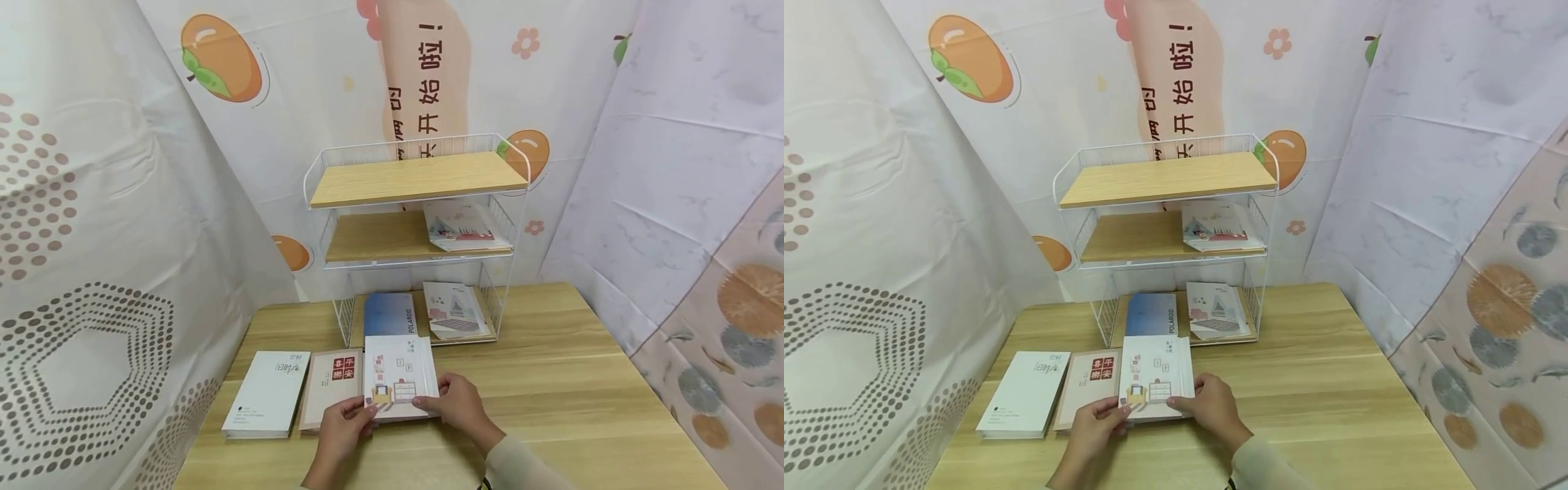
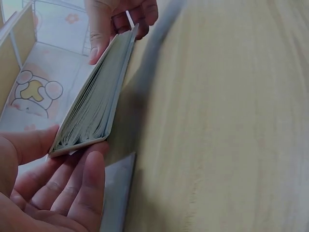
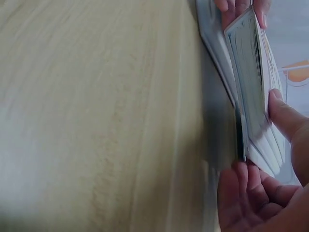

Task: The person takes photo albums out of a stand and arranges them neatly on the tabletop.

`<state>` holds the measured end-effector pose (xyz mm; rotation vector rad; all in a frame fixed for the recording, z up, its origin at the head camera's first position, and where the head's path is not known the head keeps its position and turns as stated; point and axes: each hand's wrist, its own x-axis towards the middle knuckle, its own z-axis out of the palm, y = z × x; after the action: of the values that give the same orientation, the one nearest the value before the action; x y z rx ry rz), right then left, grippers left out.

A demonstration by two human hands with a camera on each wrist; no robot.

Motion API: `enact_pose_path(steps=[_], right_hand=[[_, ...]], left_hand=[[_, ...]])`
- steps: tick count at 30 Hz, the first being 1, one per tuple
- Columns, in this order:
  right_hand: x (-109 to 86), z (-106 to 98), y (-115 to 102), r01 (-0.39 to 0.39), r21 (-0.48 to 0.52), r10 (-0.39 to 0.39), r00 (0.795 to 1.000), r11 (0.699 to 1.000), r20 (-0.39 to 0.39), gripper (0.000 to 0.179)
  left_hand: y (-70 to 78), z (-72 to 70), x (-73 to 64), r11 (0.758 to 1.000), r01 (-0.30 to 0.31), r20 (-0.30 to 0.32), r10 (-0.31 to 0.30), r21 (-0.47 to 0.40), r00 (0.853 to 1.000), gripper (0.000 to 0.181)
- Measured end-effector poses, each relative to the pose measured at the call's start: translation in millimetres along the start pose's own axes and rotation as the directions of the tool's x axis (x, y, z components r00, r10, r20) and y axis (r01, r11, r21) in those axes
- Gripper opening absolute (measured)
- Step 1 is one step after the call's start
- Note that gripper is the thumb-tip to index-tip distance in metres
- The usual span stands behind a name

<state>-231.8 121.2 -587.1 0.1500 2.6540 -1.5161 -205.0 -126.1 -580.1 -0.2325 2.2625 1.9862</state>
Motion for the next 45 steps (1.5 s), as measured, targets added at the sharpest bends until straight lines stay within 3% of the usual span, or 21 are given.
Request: enact_pose_path(steps=[5,10,18,26,33,45], right_hand=[[-0.3,3,6,-0.022,-0.082,0.021,1.0,0.996,-0.016,0.062],[-3.2,4,7,-0.034,-0.089,0.033,0.999,0.995,-0.02,0.061],[-4.3,12,9,-0.01,-0.2,-0.005,0.997,0.98,-0.072,0.062],[-7.1,16,11,-0.015,-0.15,-0.003,0.993,0.989,-0.117,0.06],[-7.7,16,11,-0.033,-0.148,0.015,0.992,0.988,-0.124,0.06],[-7.0,18,13,-0.03,-0.171,0.006,0.99,0.985,-0.138,0.06]], left_hand=[[-9.8,3.9,-0.3,1.0,0.026,-0.034,-0.026,0.001,0.999,0.049],[-17.8,3.4,0.9,0.998,0.063,-0.038,-0.064,-0.029,0.997,0.046],[-26.9,1.3,5.0,0.997,0.058,-0.067,-0.062,-0.058,0.996,0.047],[-33.0,4.3,5.3,0.994,0.05,-0.117,-0.062,-0.102,0.991,0.047],[-37.5,8.1,3.5,0.996,0.035,-0.168,-0.049,-0.088,0.985,0.044],[-36.7,8.1,4.8,0.996,0.049,-0.172,-0.061,-0.078,0.983,0.043]])
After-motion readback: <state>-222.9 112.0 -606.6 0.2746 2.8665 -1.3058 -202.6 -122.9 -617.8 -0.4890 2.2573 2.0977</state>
